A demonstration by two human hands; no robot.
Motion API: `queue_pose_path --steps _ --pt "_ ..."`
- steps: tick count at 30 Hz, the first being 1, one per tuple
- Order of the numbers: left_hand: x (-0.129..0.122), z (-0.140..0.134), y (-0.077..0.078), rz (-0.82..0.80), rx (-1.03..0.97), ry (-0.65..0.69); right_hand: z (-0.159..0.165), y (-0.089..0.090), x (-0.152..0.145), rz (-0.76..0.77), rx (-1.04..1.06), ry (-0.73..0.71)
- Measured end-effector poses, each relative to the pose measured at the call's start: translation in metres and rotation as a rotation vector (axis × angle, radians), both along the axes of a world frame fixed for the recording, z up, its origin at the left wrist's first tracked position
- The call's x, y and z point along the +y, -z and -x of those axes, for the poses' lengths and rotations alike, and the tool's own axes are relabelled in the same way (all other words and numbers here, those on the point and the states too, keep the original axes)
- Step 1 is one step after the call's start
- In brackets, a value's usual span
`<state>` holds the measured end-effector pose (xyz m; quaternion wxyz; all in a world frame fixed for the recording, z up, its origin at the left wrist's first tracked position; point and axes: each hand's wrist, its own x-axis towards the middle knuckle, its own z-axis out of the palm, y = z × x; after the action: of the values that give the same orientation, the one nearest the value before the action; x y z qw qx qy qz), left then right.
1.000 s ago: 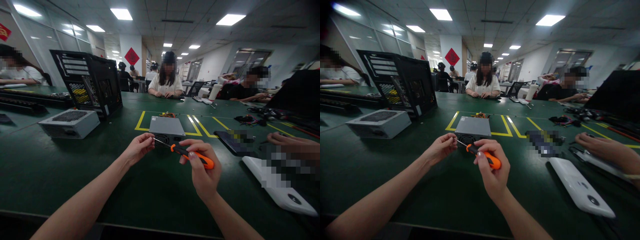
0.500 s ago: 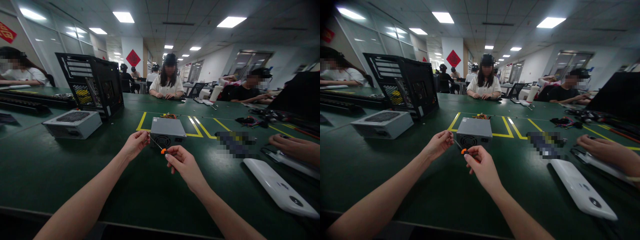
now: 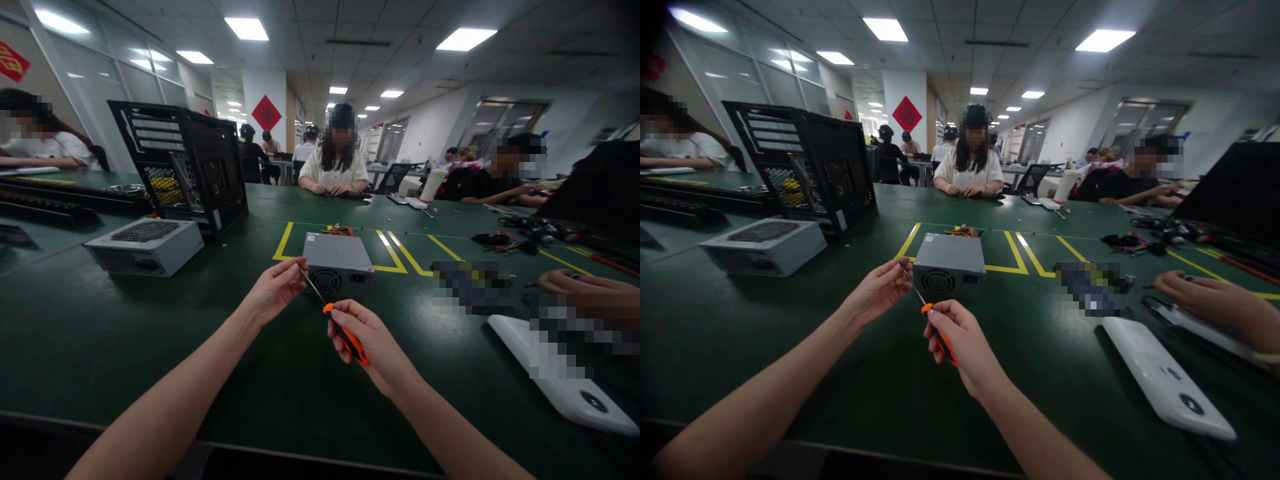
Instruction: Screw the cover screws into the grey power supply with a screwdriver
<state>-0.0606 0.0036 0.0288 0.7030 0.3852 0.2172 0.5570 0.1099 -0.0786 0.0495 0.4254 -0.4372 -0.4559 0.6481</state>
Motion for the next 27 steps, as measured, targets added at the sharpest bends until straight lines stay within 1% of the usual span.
queue_pose_path --steps 3,8,11,14,16,17,18,19,21,22,24,27 --pt "-0.003 -0.003 0.000 0.016 -0.029 0.028 0.002 0.002 -0.005 -0.008 0.021 0.019" --pt "-0.007 -0.007 0.000 0.050 -0.029 0.056 0.003 0.003 -0.009 -0.031 -0.007 0.062" --pt "-0.006 -0.007 0.000 0.051 -0.014 0.038 0.003 0.004 -0.009 -0.029 -0.022 0.067" --pt "-0.005 -0.009 0.000 0.068 -0.010 -0.015 0.004 0.008 -0.008 -0.033 -0.025 0.074" --pt "-0.008 -0.012 0.002 0.092 0.025 -0.040 0.004 0.013 -0.005 -0.076 -0.039 0.115" --pt "-0.011 -0.015 0.003 0.100 0.062 -0.026 0.004 0.015 -0.004 -0.122 -0.058 0.151" --pt "-0.014 -0.018 0.005 0.101 0.112 0.023 0.003 0.017 -0.003 -0.182 -0.086 0.189" --pt "-0.019 -0.022 0.007 0.093 0.165 0.111 0.003 0.018 -0.002 -0.251 -0.122 0.213" --pt "-0.028 -0.028 0.010 0.070 0.226 0.327 0.001 0.018 0.000 -0.383 -0.206 0.202" --pt "-0.032 -0.031 0.011 0.069 0.229 0.397 0.001 0.017 0.000 -0.426 -0.248 0.176" --pt "-0.037 -0.032 0.012 0.078 0.224 0.472 -0.001 0.014 -0.001 -0.462 -0.310 0.128" --pt "-0.039 -0.030 0.012 0.074 0.251 0.503 -0.003 0.011 -0.002 -0.441 -0.313 0.069"
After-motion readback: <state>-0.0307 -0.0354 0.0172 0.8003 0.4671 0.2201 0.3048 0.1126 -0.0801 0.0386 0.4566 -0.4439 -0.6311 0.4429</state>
